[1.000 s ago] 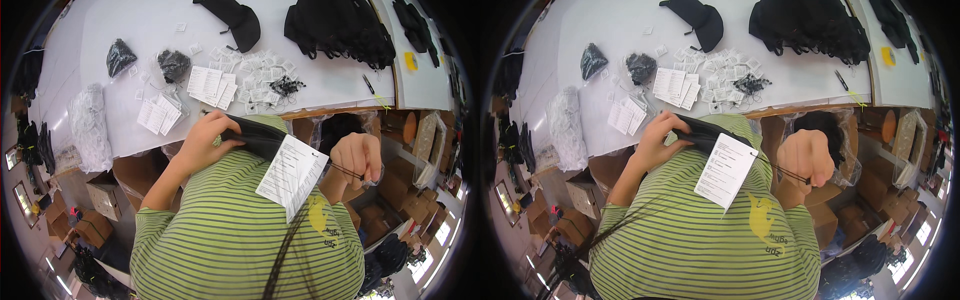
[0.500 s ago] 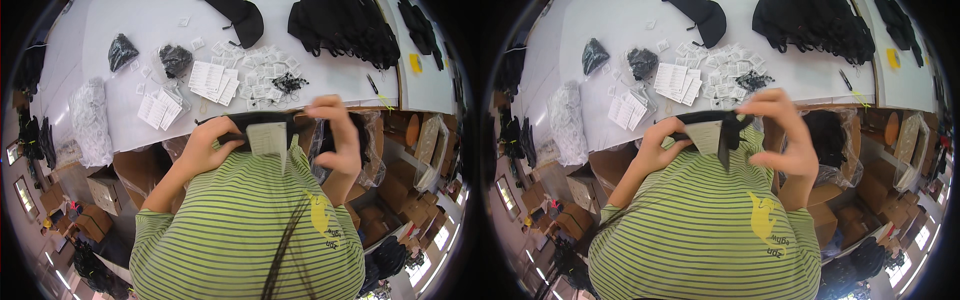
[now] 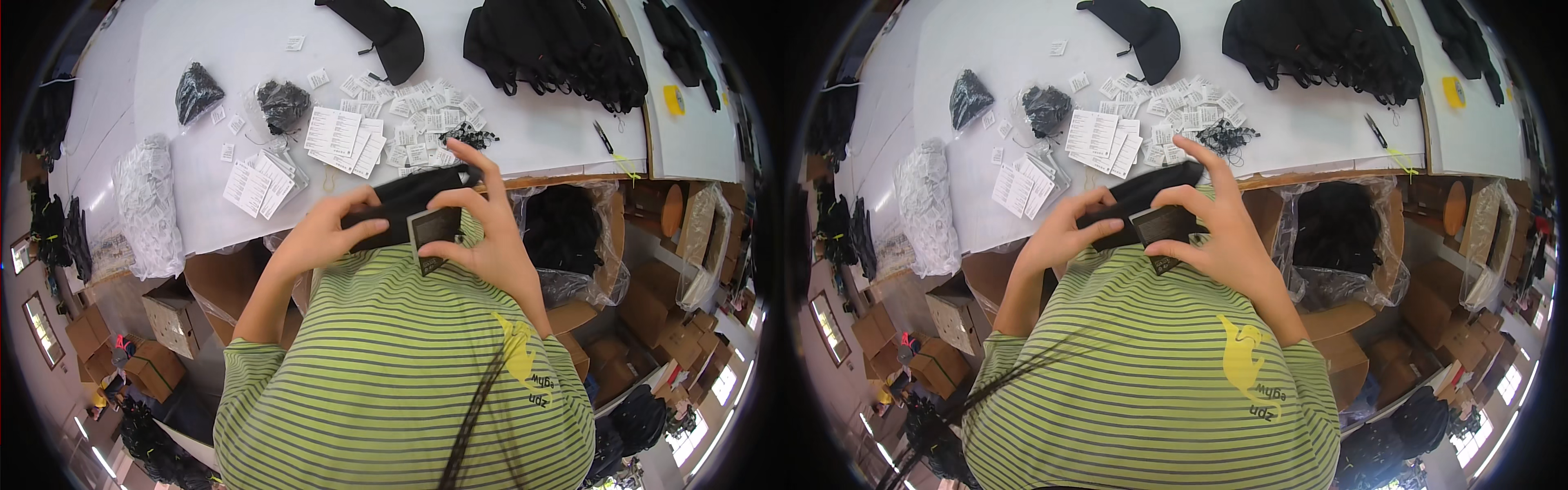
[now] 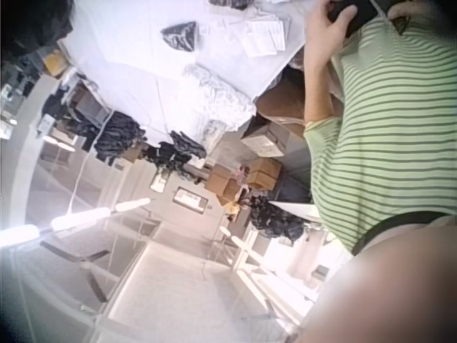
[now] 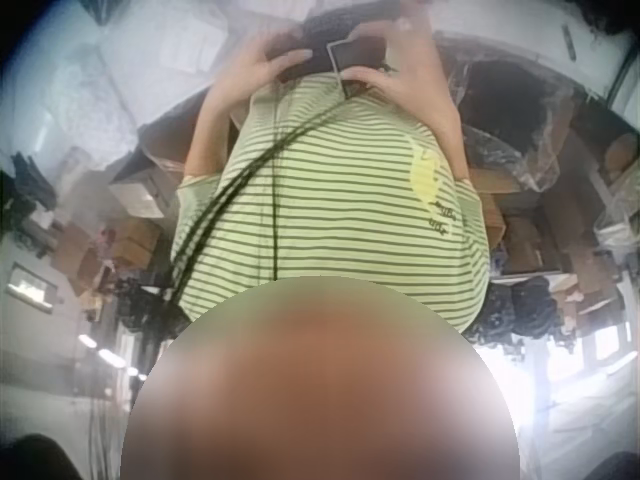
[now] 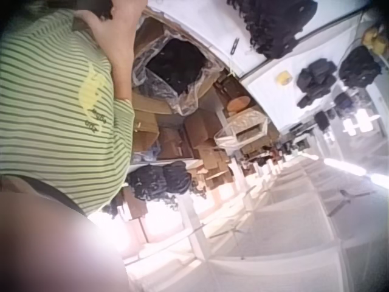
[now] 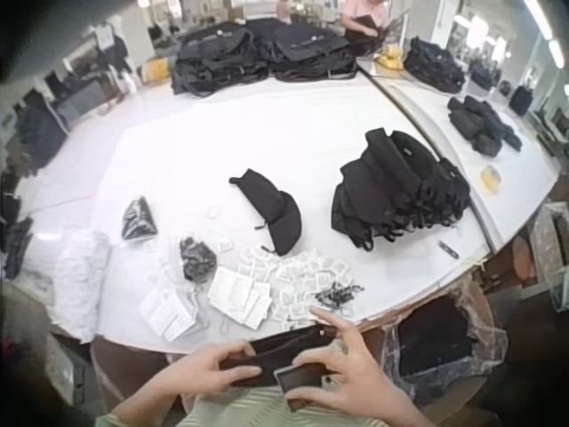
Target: Assembling waist packs by inserting instructions and tags into black bags and stacking them.
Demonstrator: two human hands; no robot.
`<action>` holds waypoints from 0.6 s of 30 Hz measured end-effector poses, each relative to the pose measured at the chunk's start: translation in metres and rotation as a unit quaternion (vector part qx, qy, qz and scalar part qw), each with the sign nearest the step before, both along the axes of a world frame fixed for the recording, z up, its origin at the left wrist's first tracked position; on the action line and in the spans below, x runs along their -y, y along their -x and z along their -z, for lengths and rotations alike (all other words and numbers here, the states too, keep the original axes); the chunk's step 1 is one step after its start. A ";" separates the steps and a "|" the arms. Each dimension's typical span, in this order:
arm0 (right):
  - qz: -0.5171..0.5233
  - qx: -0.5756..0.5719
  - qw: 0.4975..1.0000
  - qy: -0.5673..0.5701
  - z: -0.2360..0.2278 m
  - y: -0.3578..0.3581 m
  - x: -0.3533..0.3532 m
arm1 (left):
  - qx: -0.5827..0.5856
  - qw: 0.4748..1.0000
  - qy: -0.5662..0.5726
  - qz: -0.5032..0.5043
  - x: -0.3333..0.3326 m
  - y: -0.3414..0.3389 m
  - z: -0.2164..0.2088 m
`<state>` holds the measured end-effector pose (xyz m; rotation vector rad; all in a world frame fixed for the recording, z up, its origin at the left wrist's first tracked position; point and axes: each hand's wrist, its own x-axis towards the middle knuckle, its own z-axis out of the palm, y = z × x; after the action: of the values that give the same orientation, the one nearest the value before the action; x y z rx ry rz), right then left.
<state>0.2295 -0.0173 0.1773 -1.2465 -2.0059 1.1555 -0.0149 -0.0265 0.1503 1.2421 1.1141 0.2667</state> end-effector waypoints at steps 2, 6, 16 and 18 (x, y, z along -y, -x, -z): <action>0.031 -0.046 0.997 -0.060 0.005 -0.009 -0.001 | -0.036 0.989 -0.055 -0.135 0.002 0.002 0.008; 0.181 -0.339 0.918 0.099 0.022 -0.028 0.003 | -0.030 0.987 -0.004 -0.158 -0.001 0.023 0.013; 0.334 -0.595 0.635 0.362 0.044 -0.026 -0.030 | -0.088 0.990 -0.114 0.002 -0.005 0.020 0.002; 0.275 -0.646 0.607 0.373 0.075 -0.039 -0.035 | -0.094 0.990 -0.104 0.021 -0.009 0.020 0.002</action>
<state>0.2687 0.0176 0.1025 -0.7039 0.0007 1.7787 -0.0351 -0.0173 0.1480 1.4998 1.2439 0.2414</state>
